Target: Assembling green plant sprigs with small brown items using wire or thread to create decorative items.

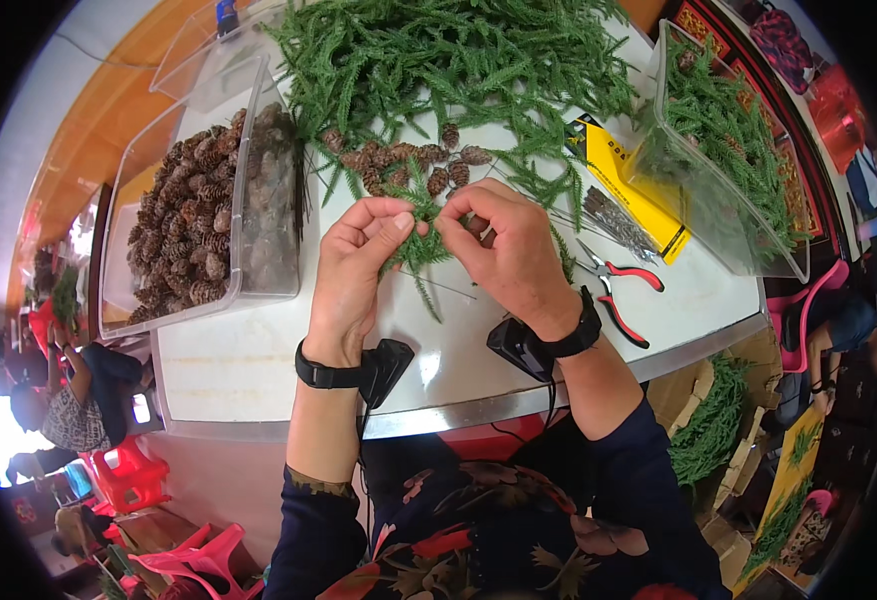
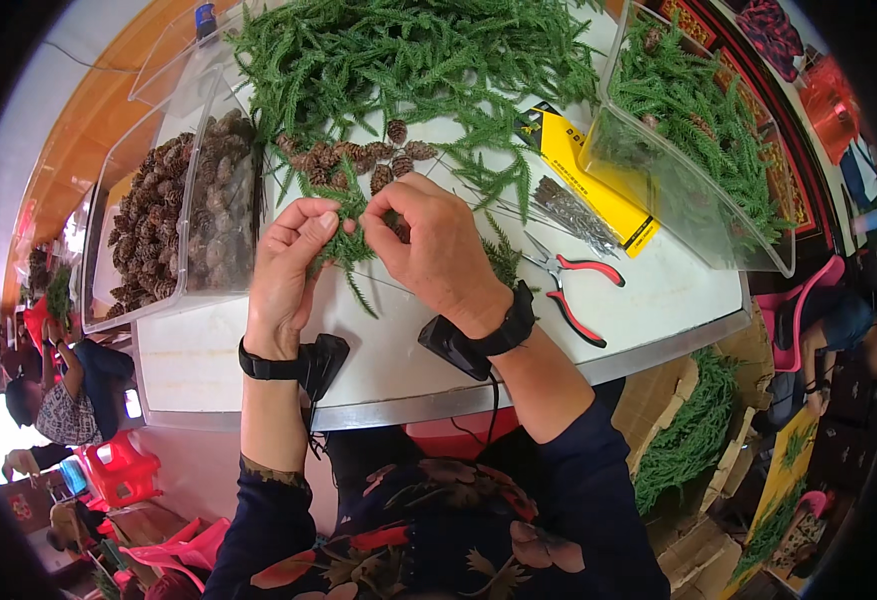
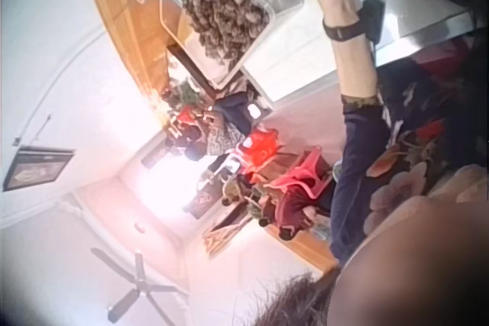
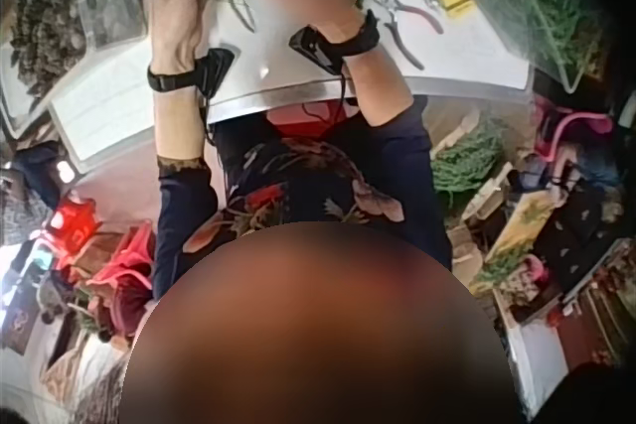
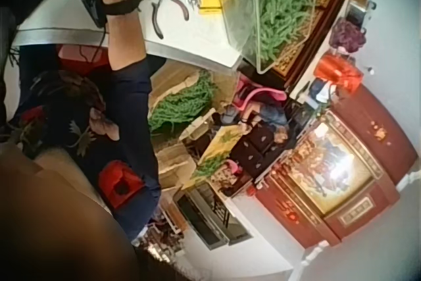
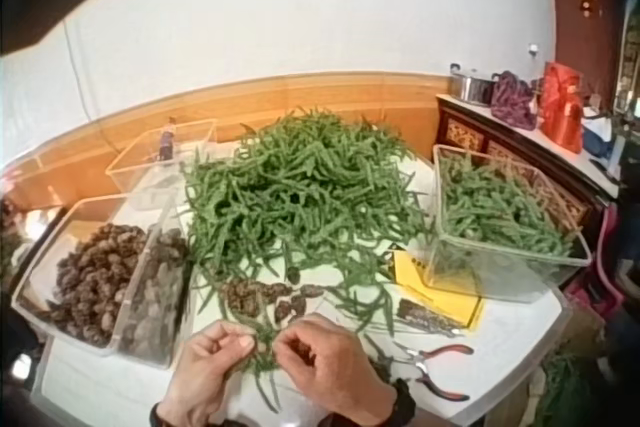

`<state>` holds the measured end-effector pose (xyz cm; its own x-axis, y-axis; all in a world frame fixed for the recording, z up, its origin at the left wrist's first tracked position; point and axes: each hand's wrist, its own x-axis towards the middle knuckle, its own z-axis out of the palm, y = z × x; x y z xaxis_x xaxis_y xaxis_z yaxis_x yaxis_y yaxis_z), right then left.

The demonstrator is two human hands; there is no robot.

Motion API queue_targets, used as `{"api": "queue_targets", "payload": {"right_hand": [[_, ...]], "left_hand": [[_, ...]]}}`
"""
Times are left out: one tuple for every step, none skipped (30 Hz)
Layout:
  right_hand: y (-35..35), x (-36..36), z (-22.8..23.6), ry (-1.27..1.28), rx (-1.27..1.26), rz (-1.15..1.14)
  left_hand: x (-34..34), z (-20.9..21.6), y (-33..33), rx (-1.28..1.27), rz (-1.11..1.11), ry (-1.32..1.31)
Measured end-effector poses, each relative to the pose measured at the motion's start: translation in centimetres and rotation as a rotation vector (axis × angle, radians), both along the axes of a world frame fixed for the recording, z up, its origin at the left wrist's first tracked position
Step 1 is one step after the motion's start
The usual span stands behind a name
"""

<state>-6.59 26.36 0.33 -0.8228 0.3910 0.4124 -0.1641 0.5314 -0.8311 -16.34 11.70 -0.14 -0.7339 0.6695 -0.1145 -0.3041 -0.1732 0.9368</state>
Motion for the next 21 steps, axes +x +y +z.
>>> {"api": "queue_targets", "payload": {"right_hand": [[0.0,-0.1,-0.2,0.026,0.025,-0.015],[-0.1,-0.1,-0.4,0.052,0.05,-0.031],[0.0,-0.1,-0.5,0.056,0.057,-0.033],[0.0,-0.1,-0.6,0.055,0.075,-0.033],[0.0,-0.1,-0.6,0.054,0.094,-0.034],[0.0,-0.1,-0.6,0.053,0.114,-0.035],[0.0,0.1,-0.3,0.057,0.124,-0.038],[-0.2,0.3,-0.1,0.043,0.045,-0.014],[-0.3,0.6,0.2,0.028,-0.034,0.009],[-0.6,0.9,0.5,0.013,-0.113,0.031],[-0.9,1.2,0.6,0.015,-0.104,0.029],[-1.2,1.6,0.7,0.026,-0.105,0.012],[-1.6,2.0,0.8,0.036,-0.107,-0.003],[-1.9,2.5,1.0,0.047,-0.11,-0.019],[-2.4,3.0,1.2,0.048,-0.104,-0.022],[-2.9,3.5,1.5,0.07,-0.064,-0.04],[-3.4,4.1,1.8,0.093,-0.026,-0.058],[-3.7,4.8,2.1,0.115,0.014,-0.082],[-4.1,5.5,2.7,0.118,0.019,-0.09],[-4.4,6.2,3.0,0.127,-0.015,-0.079],[-4.7,6.8,3.3,0.136,-0.05,-0.066]], "left_hand": [[0.0,-0.2,0.0,0.005,-0.016,-0.01],[0.1,-0.4,0.0,0.009,-0.016,-0.008],[0.1,-0.4,0.1,-0.012,-0.022,-0.049],[0.1,-0.5,0.2,-0.031,-0.029,-0.09],[0.1,-0.5,0.2,-0.05,-0.035,-0.131],[0.3,-0.4,0.4,-0.041,-0.038,-0.128],[0.6,-0.3,0.5,-0.051,-0.008,-0.13],[0.8,-0.3,0.5,-0.063,0.024,-0.133],[0.9,-0.2,0.5,-0.074,0.056,-0.137],[0.8,0.0,0.4,-0.065,0.054,-0.134],[0.6,0.1,0.3,-0.03,0.04,-0.137],[0.5,0.2,0.2,0.006,0.025,-0.14],[0.5,0.3,0.1,0.041,0.012,-0.144],[0.8,0.4,0.1,0.047,0.008,-0.143],[1.3,0.5,0.1,0.056,-0.008,-0.146],[1.8,0.6,0.0,0.064,-0.024,-0.148],[2.4,0.9,0.0,0.072,-0.04,-0.149],[3.1,1.4,-0.1,0.077,-0.05,-0.147],[4.1,2.2,-0.4,0.098,-0.047,-0.132],[5.0,2.6,-0.7,0.112,-0.036,-0.123],[5.9,2.9,-1.1,0.124,-0.023,-0.114]]}}
